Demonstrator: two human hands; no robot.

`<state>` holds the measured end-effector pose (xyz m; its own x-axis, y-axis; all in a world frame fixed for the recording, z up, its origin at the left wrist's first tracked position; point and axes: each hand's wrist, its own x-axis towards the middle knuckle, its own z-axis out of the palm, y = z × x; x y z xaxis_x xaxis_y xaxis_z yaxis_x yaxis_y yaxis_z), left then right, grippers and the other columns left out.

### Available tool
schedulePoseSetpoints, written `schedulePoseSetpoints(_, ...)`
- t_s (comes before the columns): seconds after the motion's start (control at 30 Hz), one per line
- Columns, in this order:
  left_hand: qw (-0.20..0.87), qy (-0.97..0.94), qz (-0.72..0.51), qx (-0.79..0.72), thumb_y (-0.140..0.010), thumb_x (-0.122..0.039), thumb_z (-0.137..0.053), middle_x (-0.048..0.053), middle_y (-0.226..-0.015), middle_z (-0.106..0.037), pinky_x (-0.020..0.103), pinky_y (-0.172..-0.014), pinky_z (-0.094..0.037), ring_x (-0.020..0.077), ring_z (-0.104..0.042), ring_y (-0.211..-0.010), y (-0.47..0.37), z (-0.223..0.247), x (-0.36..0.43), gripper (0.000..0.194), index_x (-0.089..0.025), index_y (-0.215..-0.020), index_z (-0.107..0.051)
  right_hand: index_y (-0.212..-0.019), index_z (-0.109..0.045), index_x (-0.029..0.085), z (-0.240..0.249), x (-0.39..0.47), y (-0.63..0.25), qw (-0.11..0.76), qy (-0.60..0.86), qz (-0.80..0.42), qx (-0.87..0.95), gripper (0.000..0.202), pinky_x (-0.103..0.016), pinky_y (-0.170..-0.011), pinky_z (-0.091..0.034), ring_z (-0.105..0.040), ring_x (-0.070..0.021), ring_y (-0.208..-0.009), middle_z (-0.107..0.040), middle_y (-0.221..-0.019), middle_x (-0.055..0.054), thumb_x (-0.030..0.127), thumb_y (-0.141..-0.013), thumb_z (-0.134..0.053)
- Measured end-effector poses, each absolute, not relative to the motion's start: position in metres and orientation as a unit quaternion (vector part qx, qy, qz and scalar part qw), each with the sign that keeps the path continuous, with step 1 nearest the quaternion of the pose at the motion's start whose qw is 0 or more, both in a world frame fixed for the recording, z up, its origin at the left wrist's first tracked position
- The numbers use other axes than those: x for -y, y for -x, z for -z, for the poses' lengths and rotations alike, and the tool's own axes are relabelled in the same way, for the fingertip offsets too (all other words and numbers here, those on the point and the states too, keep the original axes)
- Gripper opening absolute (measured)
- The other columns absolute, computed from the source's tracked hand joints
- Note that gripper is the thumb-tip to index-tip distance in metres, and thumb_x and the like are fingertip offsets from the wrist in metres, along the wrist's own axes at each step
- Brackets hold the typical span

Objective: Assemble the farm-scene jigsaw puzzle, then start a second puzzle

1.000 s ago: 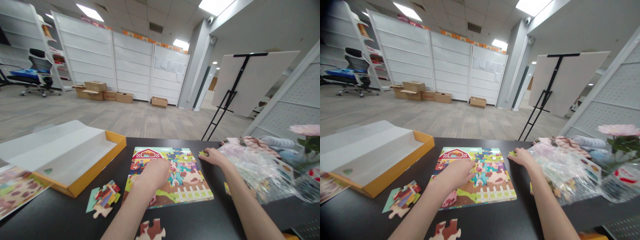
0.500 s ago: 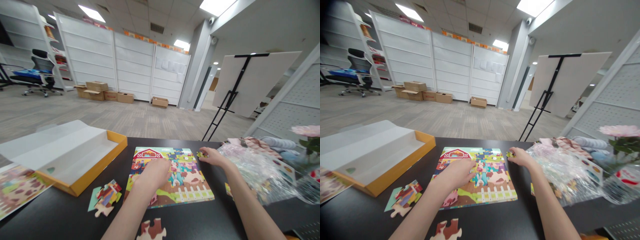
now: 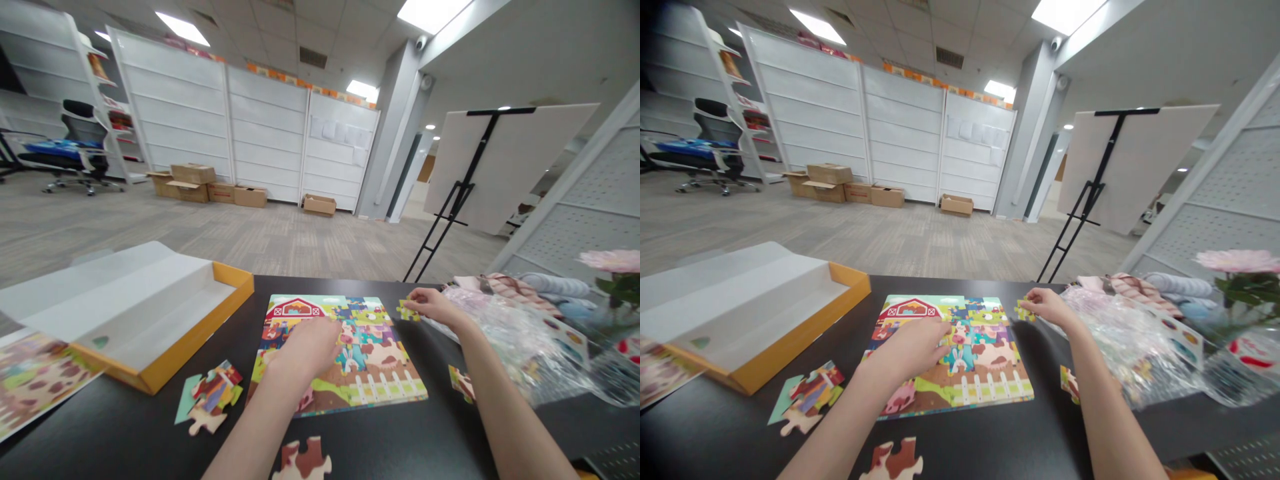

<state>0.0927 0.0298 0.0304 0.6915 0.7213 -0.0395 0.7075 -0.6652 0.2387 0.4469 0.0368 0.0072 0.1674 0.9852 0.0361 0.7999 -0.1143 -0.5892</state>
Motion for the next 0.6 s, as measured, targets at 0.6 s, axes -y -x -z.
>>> schedulePoseSetpoints(0.6, 0.111, -0.915, -0.026, -0.387, -0.090, -0.022, -0.049, 0.016, -0.104, -0.074, 0.040, -0.083, -0.055, 0.0317, -0.071, -0.099, -0.094, -0.027, -0.031, 0.025, -0.014, -0.102, -0.069, -0.086, -0.056, 0.017, -0.006, -0.037, -0.381, 0.299, 0.588, -0.414, 0.627, 0.051, -0.022, -0.051, -0.032, -0.051, -0.0090, -0.055, -0.061, -0.065, 0.003, 0.058, -0.067, -0.080)
